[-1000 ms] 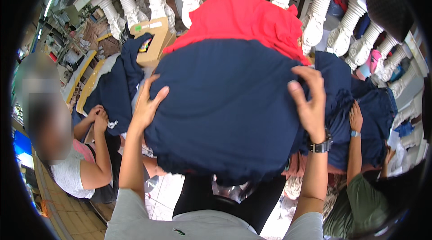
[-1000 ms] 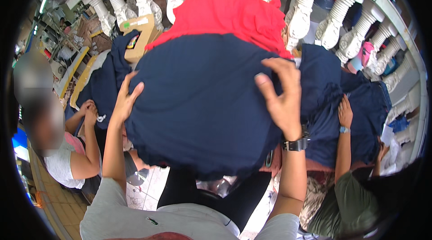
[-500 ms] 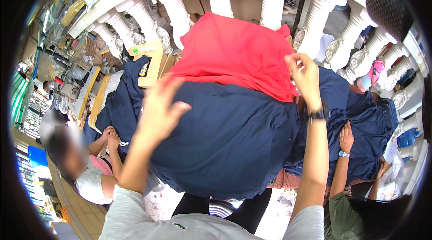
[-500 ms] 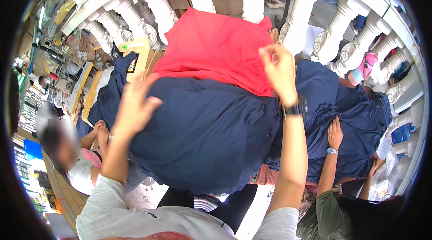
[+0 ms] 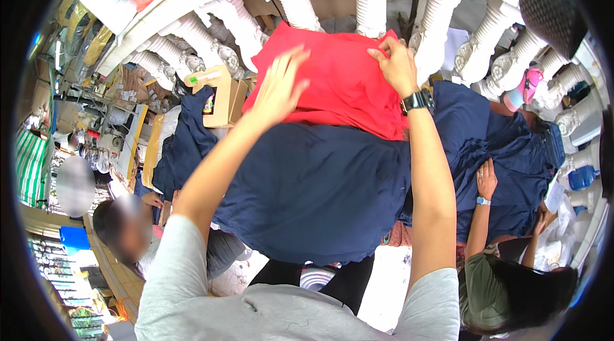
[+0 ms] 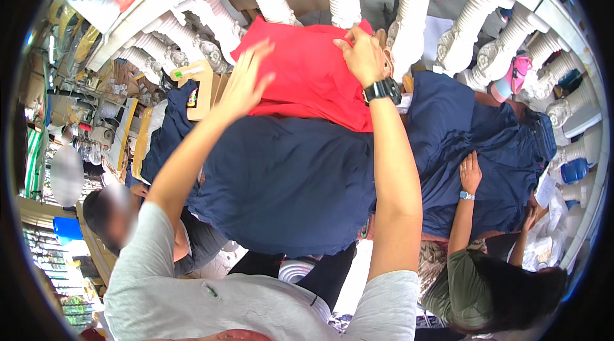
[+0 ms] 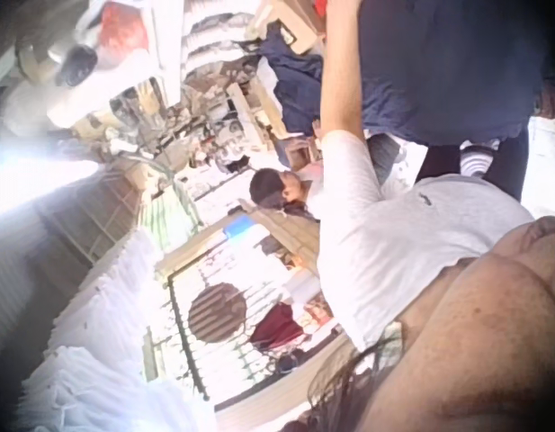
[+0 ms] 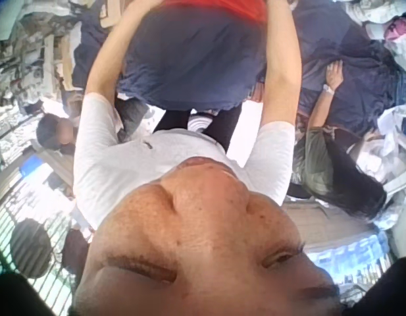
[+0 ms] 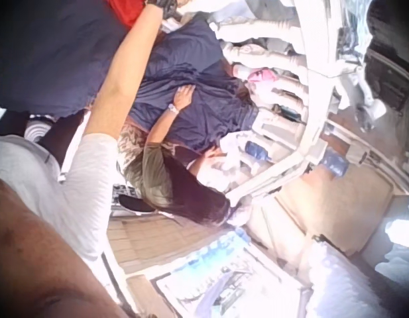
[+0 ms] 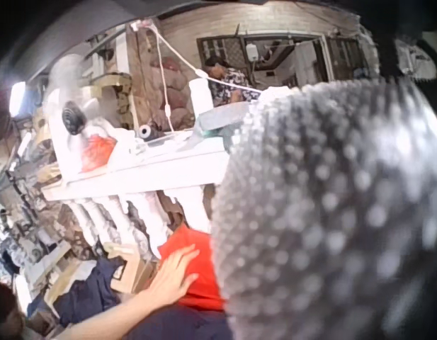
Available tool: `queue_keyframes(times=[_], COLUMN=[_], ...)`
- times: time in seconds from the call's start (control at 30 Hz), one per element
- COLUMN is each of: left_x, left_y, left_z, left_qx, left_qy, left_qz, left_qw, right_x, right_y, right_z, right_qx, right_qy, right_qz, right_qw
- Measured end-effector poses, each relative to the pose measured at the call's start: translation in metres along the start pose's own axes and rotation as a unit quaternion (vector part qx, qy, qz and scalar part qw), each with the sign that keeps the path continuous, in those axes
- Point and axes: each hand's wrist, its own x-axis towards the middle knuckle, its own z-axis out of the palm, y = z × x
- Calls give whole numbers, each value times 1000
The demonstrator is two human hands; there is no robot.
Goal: The person uses a small blade to cut loose threads and tags from a red t-shirt. They repeatedly lift and turn the garment to access different areas, then place it back on a pile of other shirts.
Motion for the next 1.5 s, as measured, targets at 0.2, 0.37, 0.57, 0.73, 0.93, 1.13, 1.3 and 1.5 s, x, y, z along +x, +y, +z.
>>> queue_keyframes(times=[0.2, 0.37, 0.57, 0.73, 0.93, 1.13, 1.3, 1.5], left_x=[98, 69, -18, -12, -56, -62, -86, -117], left_y=[-56, -63, -51, -72, -57, -23, -30, -20], left_z=[68, 37, 1, 15, 32, -9, -34, -80], left_qx=[180, 127, 11, -214, -282, -41, 40, 111], left_qy=[-180, -235, -402, -415, -363, -209, -287, -259], left_qz=[31, 93, -146, -68, -122, 177, 75, 35], left_qw=[967, 959, 904, 882, 880, 961, 954, 959], right_x=[-7, -104, -182, -191, -137, -152, -148, -184], right_y=[-36, 5, 8, -54, -10, -17, -46, -115], right_z=[-30, -46, -18, 16, 17, -1, -25, -69], right_qx=[103, 70, 40, 90, -228, -96, 11, 269], right_qy=[42, -86, 33, -124, 124, -42, -19, -258], right_qz=[-185, -109, 106, -76, 91, 90, -24, 77], right_qw=[977, 988, 993, 985, 961, 990, 999, 925])
